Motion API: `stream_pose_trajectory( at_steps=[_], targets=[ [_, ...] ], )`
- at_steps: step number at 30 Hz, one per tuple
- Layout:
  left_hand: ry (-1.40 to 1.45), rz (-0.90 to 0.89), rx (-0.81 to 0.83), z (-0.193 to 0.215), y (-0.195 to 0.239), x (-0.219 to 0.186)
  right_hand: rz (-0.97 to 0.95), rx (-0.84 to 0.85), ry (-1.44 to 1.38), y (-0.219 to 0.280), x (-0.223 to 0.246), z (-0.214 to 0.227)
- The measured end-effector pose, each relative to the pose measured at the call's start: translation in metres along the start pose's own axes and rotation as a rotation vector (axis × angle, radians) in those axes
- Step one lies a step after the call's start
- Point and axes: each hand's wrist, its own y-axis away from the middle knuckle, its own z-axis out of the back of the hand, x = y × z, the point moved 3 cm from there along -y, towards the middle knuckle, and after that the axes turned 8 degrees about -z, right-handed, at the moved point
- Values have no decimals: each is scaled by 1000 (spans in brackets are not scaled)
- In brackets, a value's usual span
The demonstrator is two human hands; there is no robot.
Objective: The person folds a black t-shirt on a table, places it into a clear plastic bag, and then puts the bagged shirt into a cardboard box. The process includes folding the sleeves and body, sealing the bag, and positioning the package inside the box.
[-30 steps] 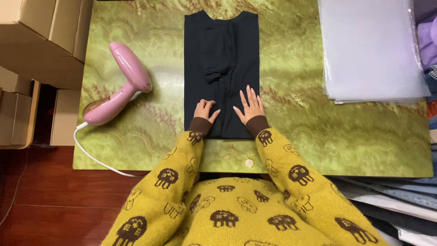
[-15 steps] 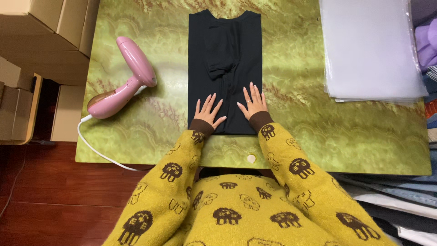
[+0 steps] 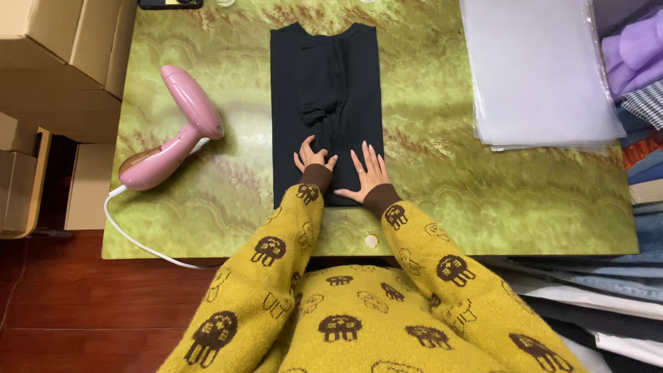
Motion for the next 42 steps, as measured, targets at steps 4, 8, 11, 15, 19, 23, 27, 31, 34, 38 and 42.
stream_pose_trajectory(
  at_steps=[4,8,11,15,19,23,27,31,34,38,42],
  targets=[
    [22,-30,-35,8,10,-5,16,95,13,10,-2,18],
    [65,-39,-51,23,12,-4,-13,73,-115,4,-23,20],
    [-14,-74,-98,30,-2,8,-21,-135,-129,-17,-60,5],
    [-373,-250,-99,36,-11,9,-1,-202,62,-37,-89,-17],
    [-368,-301,-94,12,-30,28,31,-224,126,-44,-89,-18],
    [-223,-243,73,5,-29,33,107,-383,192,-39,-84,-7],
    [-53,-192,153,-14,-28,44,51,-386,150,-25,-80,6],
    [87,-133,103,-5,-25,29,-1,-366,164,-32,-91,1],
    [229,-29,-84,9,-26,7,18,-425,150,-28,-91,9],
    [190,-158,-174,-4,-55,-4,-32,-384,70,-32,-97,12],
    [74,66,162,-35,-89,2,-110,-367,72,-42,-117,-3]
  ],
)
